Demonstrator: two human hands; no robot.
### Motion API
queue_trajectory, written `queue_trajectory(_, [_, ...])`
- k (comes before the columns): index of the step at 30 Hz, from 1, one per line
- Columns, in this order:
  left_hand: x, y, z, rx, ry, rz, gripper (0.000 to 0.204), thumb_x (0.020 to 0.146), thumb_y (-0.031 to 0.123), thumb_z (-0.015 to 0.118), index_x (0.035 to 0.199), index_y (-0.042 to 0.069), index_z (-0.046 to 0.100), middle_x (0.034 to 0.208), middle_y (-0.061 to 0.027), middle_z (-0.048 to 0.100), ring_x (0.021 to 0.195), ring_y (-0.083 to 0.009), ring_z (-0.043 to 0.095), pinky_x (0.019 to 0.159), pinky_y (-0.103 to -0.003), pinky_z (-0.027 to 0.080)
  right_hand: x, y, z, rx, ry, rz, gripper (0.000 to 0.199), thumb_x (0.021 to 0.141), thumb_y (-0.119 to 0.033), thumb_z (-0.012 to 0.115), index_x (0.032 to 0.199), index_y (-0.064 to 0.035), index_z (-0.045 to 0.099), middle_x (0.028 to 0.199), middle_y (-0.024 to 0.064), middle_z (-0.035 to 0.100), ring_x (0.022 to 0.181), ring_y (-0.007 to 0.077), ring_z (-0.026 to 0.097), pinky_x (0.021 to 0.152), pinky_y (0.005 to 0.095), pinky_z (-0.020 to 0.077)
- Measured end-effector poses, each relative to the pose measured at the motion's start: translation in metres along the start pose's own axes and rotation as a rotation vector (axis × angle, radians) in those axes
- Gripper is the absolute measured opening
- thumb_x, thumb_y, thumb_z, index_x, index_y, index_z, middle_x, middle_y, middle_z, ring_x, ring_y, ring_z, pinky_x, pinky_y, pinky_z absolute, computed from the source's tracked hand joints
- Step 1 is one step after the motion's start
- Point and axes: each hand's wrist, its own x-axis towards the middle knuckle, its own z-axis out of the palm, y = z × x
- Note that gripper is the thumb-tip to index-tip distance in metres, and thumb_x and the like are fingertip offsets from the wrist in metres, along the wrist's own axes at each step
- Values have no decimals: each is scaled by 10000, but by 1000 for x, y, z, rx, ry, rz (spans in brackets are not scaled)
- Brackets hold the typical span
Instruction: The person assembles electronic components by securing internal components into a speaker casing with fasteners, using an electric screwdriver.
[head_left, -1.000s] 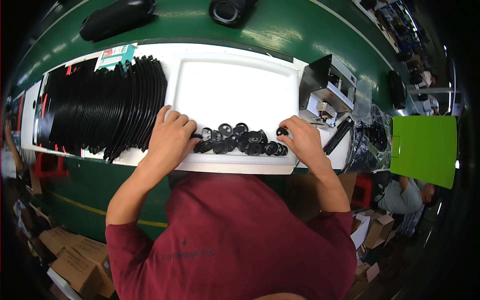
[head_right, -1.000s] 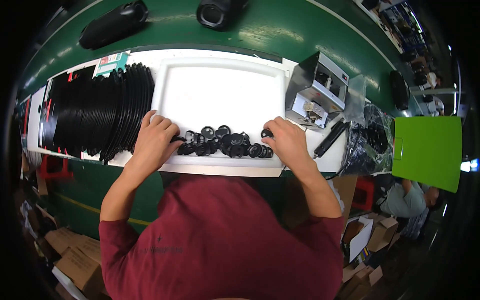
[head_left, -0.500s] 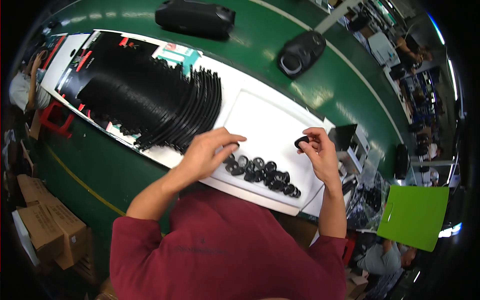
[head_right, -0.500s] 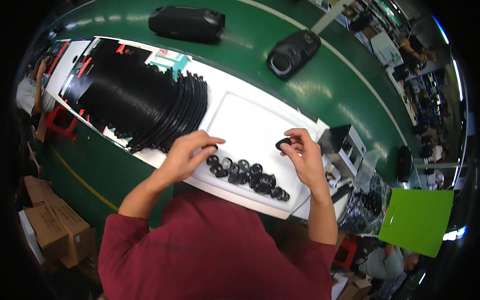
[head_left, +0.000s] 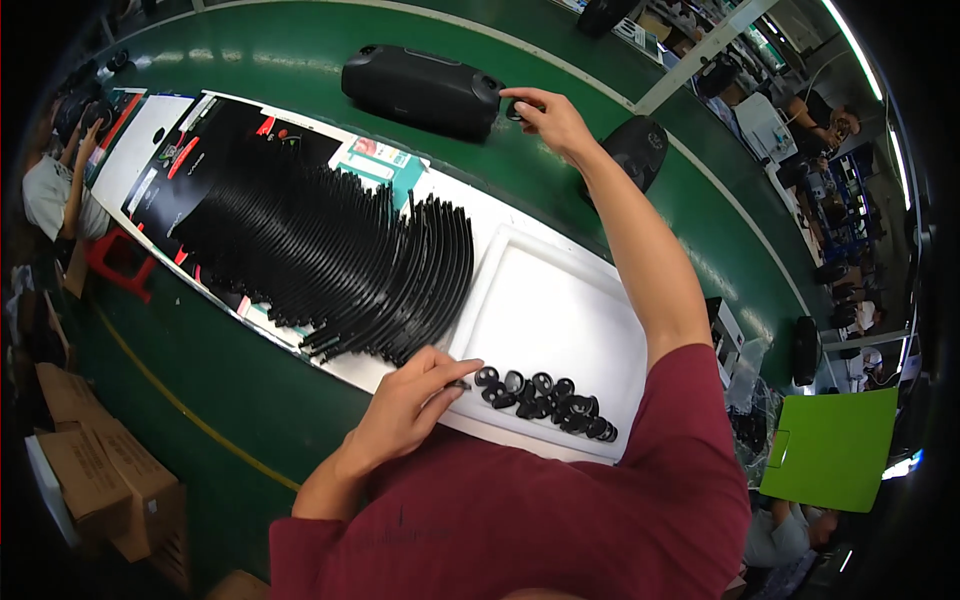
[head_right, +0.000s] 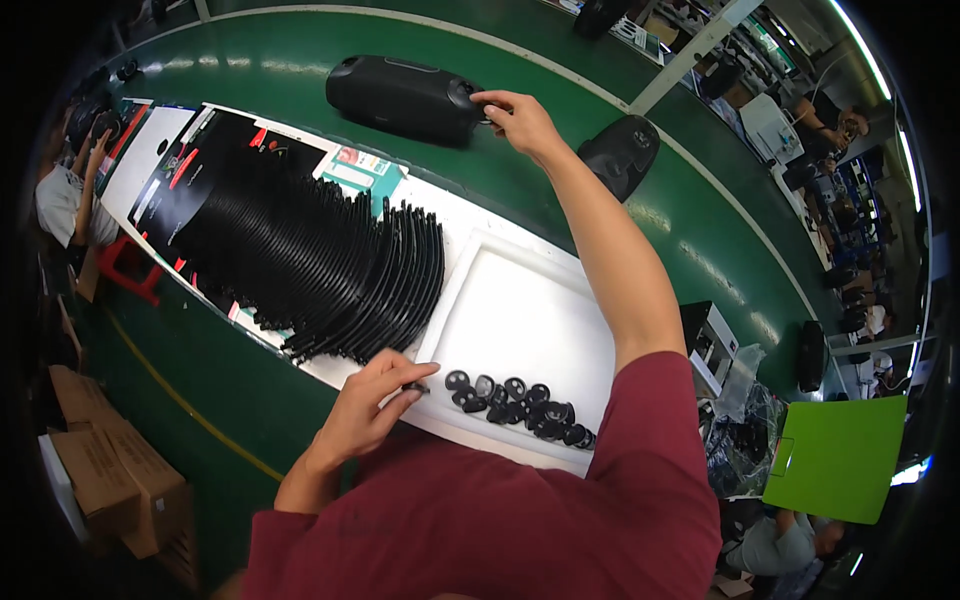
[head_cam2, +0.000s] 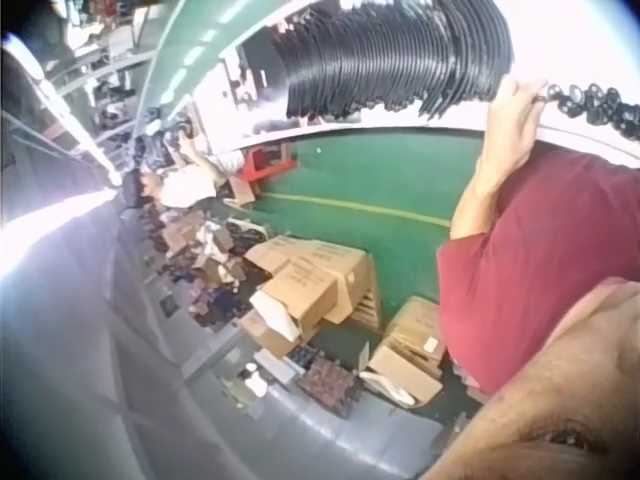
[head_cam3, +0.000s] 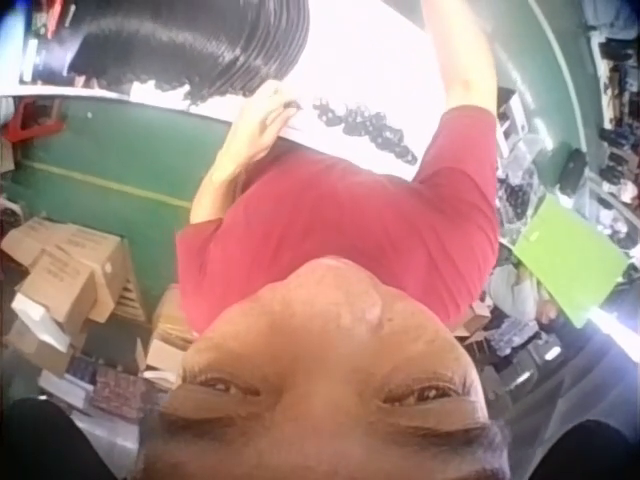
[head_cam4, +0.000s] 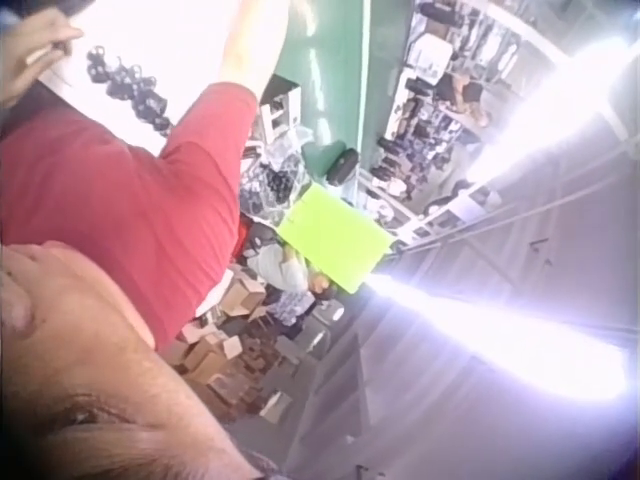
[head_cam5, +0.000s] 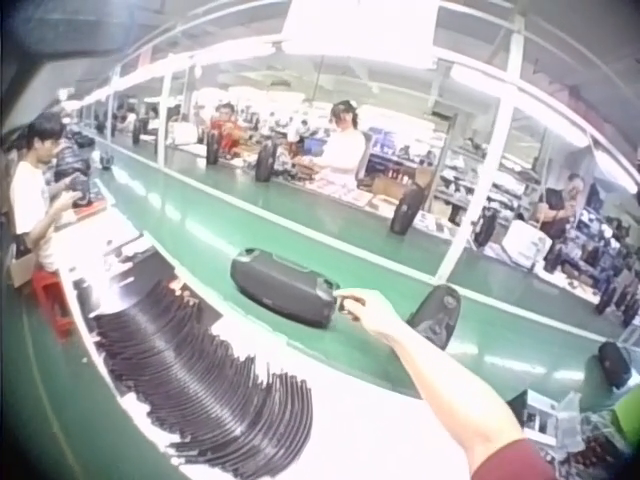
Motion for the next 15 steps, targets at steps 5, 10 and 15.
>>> queue_trajectory(5, [-7,-7,-24,-113,104,-22,226,879,-41,707,1095,24,720,1014,-121,684,905,-245,700,793,-323,548,71,28,11,89,115,62,113,920,-107,779,945,-13,723,806,23,695,698,111,648,633,280,536])
queue_trajectory(10, [-6,-11,-40,-131,139,-146,271,815,-104,694,1057,0,761,988,-117,688,894,-207,678,782,-314,538,94,49,25,212,236,331,107,905,-124,804,908,-47,729,752,3,667,647,105,599,582,278,500])
queue_trajectory(15, [10,-15,-68,-158,230,-169,277,843,-5,735,1118,-23,701,956,-127,705,854,-244,682,787,-329,539,89,56,45,497,401,532,173,893,-200,832,883,-134,672,742,-27,592,621,113,514,573,304,442])
